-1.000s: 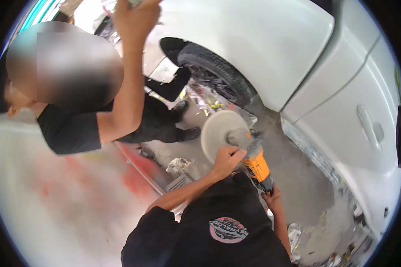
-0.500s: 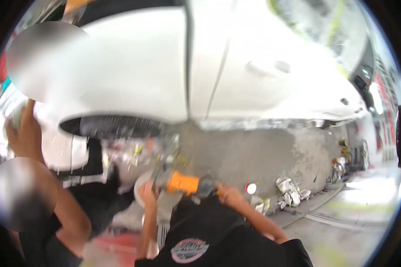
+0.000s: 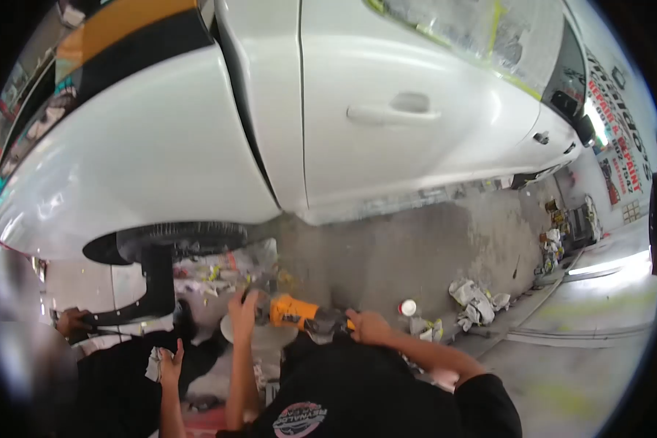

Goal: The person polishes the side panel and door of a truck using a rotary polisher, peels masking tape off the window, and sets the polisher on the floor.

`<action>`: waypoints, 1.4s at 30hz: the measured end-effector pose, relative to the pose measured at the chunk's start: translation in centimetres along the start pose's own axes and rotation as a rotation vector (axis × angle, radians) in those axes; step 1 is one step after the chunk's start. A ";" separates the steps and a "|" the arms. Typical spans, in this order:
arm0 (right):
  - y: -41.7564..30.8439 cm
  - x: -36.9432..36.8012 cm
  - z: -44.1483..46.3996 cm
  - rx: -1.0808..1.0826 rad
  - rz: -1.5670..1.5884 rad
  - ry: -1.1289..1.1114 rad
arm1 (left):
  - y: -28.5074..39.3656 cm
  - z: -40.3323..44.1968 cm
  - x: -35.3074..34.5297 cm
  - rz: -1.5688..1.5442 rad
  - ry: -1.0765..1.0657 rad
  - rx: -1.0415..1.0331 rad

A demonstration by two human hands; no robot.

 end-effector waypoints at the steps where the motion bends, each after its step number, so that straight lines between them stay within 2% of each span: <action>1: 0.7 0.0 0.1 0.057 0.011 0.056 | 0.7 0.1 -1.0 0.022 0.004 -0.006; 2: 1.6 0.6 0.6 0.075 0.023 0.019 | 1.7 0.5 -2.3 0.045 0.020 -0.017; 4: 3.4 1.5 1.5 0.018 0.115 -0.040 | 1.4 0.8 -4.8 0.220 0.118 -0.181; 6: 5.5 3.1 2.0 0.041 0.137 -0.148 | -1.0 0.9 -7.0 0.334 0.152 -0.172; 8: 7.3 3.6 2.5 -0.021 0.338 -0.226 | -2.0 -0.5 -9.5 0.507 0.168 -0.290; 10: 8.6 4.1 3.7 -0.261 0.504 -0.490 | -0.2 -3.8 -12.9 0.536 0.202 -0.365; 11: 10.2 2.5 4.2 -0.280 0.624 -0.506 | -0.8 -5.4 -14.4 0.435 0.123 -0.196; 12: 11.3 1.7 4.7 -0.271 0.612 -0.544 | -1.7 -7.0 -15.7 0.326 0.050 -0.037; 14: 13.0 -0.4 5.5 -0.445 0.802 -0.541 | -4.5 -10.1 -17.9 0.198 -0.029 0.141; 16: 15.3 -2.2 6.6 -0.496 0.773 -0.529 | -10.3 -13.1 -20.1 0.228 -0.118 0.252; 19: 15.7 -2.0 6.7 -0.751 0.972 -0.639 | -13.0 -15.8 -21.6 0.172 -0.201 0.388; 22: 18.2 -6.4 6.9 -0.883 1.156 -0.669 | -13.8 -15.4 -19.8 0.292 -0.201 0.409; 23: 18.5 -7.2 6.4 -0.836 1.292 -0.686 | -14.7 -14.8 -18.9 0.309 -0.197 0.426; 26: 19.4 -9.4 4.5 -0.830 1.570 -0.646 | -17.3 -13.6 -16.0 0.576 -0.141 0.269; 28: 19.2 -12.1 4.5 -0.758 1.679 -0.670 | -19.4 -13.1 -13.8 0.696 -0.289 0.259; 29: 19.3 -13.3 3.5 -0.738 1.800 -0.587 | -20.4 -13.0 -12.5 0.719 -0.308 0.257; 30: 19.9 -14.1 1.6 -0.737 1.931 -0.456 | -21.3 -12.5 -11.4 0.812 -0.420 0.315; 32: 17.9 -12.9 0.7 -0.513 1.992 -0.281 | -25.3 -12.6 -10.6 0.951 -0.638 0.369; 33: 17.6 -12.9 0.2 -0.632 2.009 -0.198 | -27.3 -12.6 -9.8 1.003 -0.723 0.377; 34: 18.7 -15.4 -0.2 -0.618 2.092 -0.066 | -23.2 -10.6 -10.9 0.959 -0.827 0.486; 35: 19.8 -16.6 -0.5 -0.568 2.283 -0.115 | -24.9 -11.2 -10.7 0.976 -0.867 0.428; 37: 22.4 -17.7 1.0 -0.912 2.592 -0.012 | -26.0 -11.6 -11.6 0.992 -0.910 0.423; 38: 23.9 -18.9 1.6 -0.938 2.764 0.057 | -25.4 -11.4 -12.5 0.994 -0.909 0.469; 41: 30.1 -22.4 3.9 -0.811 2.986 0.158 | -22.8 -9.8 -17.4 1.047 -0.901 0.513; 42: 31.4 -26.1 4.3 -0.765 3.040 0.232 | -25.1 -10.6 -16.4 1.077 -0.915 0.490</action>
Point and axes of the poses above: each hand's wrist, its own z-axis towards the middle knuckle, its own x-axis out of the back of the hand, y = z × x, the point moved 1 cm from there along z, towards the middle knuckle, and after that the axes turned 1 degree about y, right-handed, at the moved point
